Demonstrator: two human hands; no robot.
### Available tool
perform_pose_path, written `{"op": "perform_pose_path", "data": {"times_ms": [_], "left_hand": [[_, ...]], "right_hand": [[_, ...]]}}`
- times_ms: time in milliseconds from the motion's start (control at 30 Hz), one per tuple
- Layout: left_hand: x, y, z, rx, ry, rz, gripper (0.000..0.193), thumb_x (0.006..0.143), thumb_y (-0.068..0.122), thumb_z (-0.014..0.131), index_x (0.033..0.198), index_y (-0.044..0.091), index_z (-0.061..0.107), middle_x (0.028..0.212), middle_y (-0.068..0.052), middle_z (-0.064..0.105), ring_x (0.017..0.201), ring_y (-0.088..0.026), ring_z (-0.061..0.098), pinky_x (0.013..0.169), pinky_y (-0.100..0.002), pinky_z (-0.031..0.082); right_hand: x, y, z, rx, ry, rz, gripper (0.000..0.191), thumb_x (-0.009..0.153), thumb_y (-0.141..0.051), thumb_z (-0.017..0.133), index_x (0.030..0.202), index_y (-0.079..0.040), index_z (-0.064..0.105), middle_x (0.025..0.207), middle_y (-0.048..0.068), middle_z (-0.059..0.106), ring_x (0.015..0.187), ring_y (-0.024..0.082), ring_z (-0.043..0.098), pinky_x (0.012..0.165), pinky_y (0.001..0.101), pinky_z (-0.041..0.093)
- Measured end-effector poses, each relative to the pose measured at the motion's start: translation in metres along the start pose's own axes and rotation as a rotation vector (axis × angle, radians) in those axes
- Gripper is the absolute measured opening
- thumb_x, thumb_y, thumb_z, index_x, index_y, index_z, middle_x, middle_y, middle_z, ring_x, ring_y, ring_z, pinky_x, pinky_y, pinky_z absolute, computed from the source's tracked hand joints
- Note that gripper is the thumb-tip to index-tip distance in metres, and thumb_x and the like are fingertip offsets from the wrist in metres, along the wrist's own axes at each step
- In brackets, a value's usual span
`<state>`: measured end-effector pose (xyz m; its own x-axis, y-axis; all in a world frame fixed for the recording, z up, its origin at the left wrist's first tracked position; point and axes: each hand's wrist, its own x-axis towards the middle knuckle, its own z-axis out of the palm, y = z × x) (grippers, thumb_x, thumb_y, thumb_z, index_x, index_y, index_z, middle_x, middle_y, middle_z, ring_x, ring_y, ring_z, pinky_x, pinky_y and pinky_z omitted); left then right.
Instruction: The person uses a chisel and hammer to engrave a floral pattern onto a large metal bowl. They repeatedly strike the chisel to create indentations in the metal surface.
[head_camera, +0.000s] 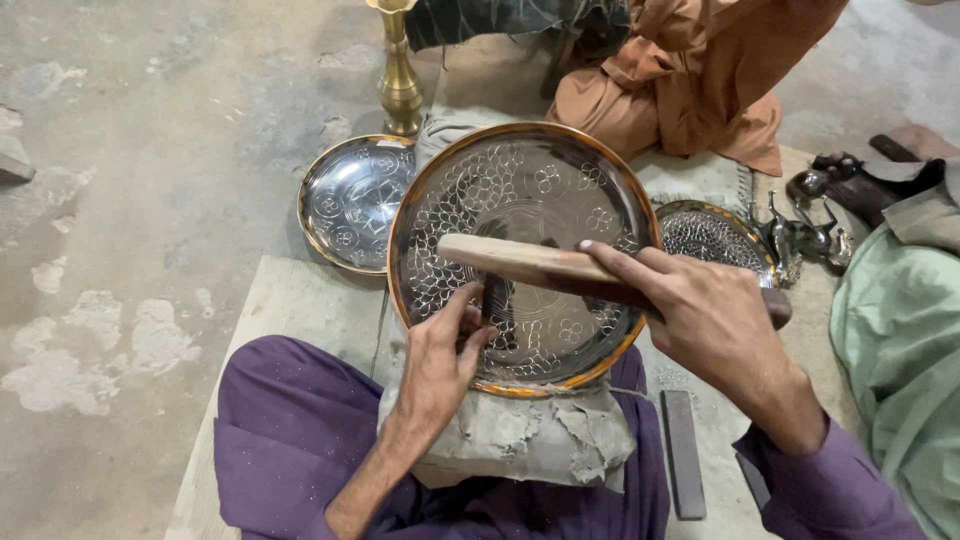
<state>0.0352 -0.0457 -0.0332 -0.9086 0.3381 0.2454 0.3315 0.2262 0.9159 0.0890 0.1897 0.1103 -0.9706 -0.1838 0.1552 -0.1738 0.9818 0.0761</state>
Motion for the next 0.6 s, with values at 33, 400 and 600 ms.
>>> {"op": "perform_pose_path", "data": {"times_ms": [33,400,600], "left_hand": [[0.001,0.0,-0.001,-0.009,-0.01,-0.023,0.05,0.087,0.003,0.074,0.134,0.004,0.057,0.089,-0.012,0.075,0.08,-0.02,0.077,0.071,-0.034,0.064],[0.027,-0.006,-0.006,-0.01,-0.403,0.02,0.042,0.09,0.008,0.074,0.13,0.008,0.061,0.09,-0.007,0.08,0.078,-0.016,0.078,0.069,-0.032,0.064],[0.058,-0.01,-0.004,0.028,-0.714,0.33,0.053,0.085,0.004,0.073,0.136,0.012,0.064,0.096,-0.008,0.078,0.081,-0.02,0.076,0.076,-0.036,0.062]], "right_hand": [[-0.002,0.001,-0.001,0.027,0.011,0.068,0.077,0.077,-0.008,0.068,0.148,-0.034,0.054,0.089,0.004,0.07,0.076,0.026,0.073,0.063,0.0438,0.057],[-0.048,0.012,0.016,0.207,0.121,0.277,0.073,0.076,-0.008,0.072,0.145,-0.024,0.054,0.106,0.008,0.07,0.084,0.032,0.07,0.066,0.0449,0.057],[-0.099,0.022,0.086,0.395,0.16,0.463,0.059,0.077,-0.002,0.074,0.133,-0.009,0.059,0.103,0.012,0.062,0.078,0.025,0.069,0.07,0.037,0.061]]}}
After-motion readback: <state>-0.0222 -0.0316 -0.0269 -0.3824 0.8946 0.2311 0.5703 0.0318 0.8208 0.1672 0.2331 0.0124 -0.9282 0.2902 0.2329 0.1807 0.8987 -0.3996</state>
